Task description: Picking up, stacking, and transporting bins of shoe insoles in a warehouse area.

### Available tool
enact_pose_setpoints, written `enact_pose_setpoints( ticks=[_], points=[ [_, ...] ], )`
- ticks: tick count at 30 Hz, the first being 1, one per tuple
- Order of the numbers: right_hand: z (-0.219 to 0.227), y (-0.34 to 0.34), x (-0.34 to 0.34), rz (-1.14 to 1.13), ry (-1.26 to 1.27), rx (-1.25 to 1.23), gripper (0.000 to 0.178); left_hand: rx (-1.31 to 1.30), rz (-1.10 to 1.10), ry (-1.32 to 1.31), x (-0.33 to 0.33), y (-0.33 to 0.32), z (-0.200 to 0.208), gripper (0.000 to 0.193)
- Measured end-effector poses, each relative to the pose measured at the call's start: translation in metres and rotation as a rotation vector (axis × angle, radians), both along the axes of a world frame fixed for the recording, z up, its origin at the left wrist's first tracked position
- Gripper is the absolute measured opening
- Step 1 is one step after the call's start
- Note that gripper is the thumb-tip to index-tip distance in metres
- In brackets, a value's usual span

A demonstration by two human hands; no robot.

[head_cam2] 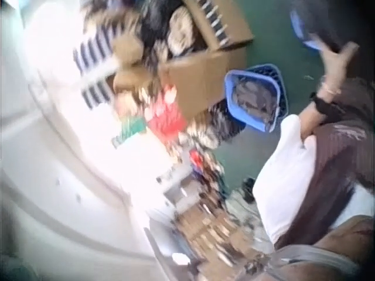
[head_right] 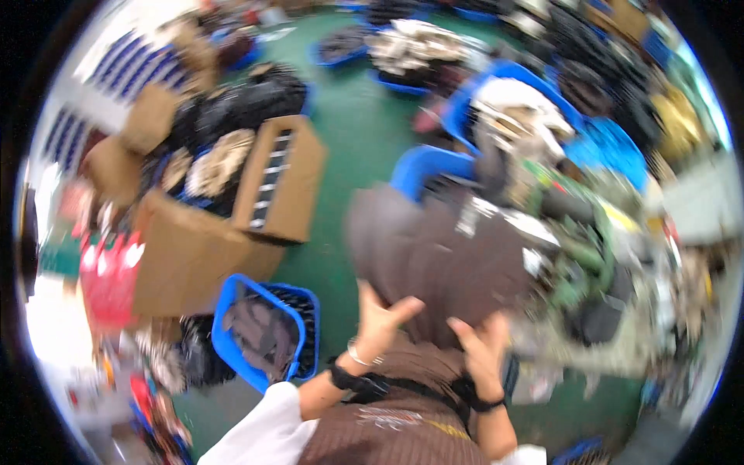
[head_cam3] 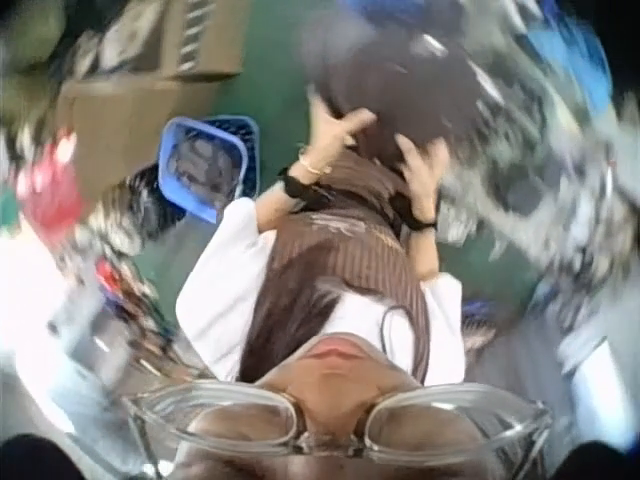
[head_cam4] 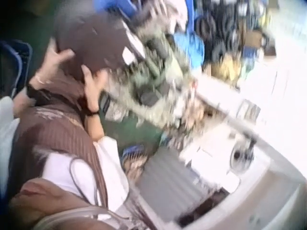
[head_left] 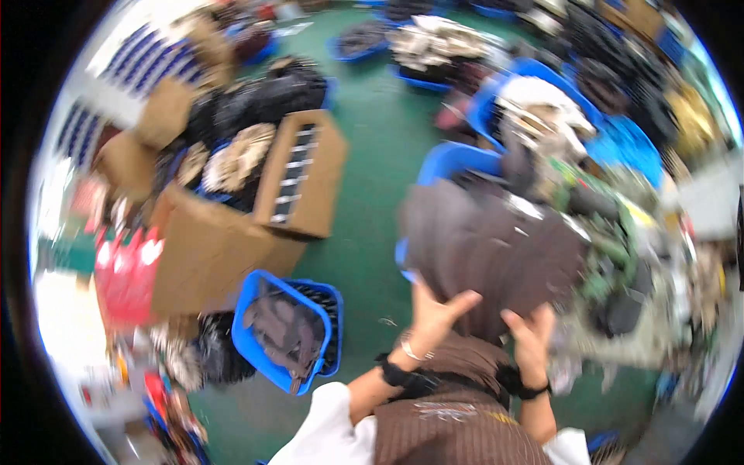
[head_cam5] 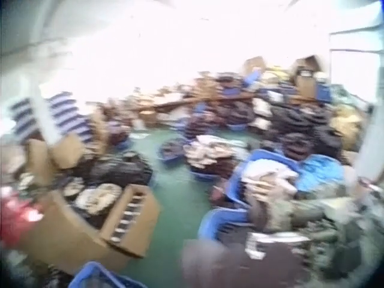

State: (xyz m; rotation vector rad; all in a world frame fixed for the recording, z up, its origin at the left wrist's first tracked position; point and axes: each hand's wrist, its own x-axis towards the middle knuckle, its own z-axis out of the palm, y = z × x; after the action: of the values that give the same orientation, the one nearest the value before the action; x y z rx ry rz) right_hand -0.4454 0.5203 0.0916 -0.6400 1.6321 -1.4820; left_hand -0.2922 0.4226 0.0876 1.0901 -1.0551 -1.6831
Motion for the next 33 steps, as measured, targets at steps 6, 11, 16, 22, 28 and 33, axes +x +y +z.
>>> enact_pose_setpoints(
  ticks=[6,11,16,22,28,33],
  points=[
    [-0.083,0.072,-0.052,-0.121,-0.114,0.027,0.047,-0.186,0.184,-0.053,-0.011,0.002,-0.019,0.101],
    [-0.121,0.039,-0.052,-0.135,0.084,0.085,0.059,-0.138,0.227,0.119,0.03,-0.013,-0.018,0.092],
    [-0.114,0.012,-0.079,-0.259,0.127,0.027,0.055,-0.093,0.257,0.118,0.046,-0.015,-0.009,0.091],
    [-0.069,0.039,-0.009,-0.195,0.379,0.043,0.061,-0.076,0.242,0.082,0.046,-0.017,-0.018,0.091],
    [-0.102,0.0,-0.067,-0.293,0.259,-0.017,0.044,-0.066,0.135,0.099,0.039,-0.014,-0.018,0.09],
    [-0.072,0.008,-0.051,-0.337,0.348,0.004,0.038,-0.079,0.114,0.056,0.031,-0.019,-0.019,0.089]
  ],
)
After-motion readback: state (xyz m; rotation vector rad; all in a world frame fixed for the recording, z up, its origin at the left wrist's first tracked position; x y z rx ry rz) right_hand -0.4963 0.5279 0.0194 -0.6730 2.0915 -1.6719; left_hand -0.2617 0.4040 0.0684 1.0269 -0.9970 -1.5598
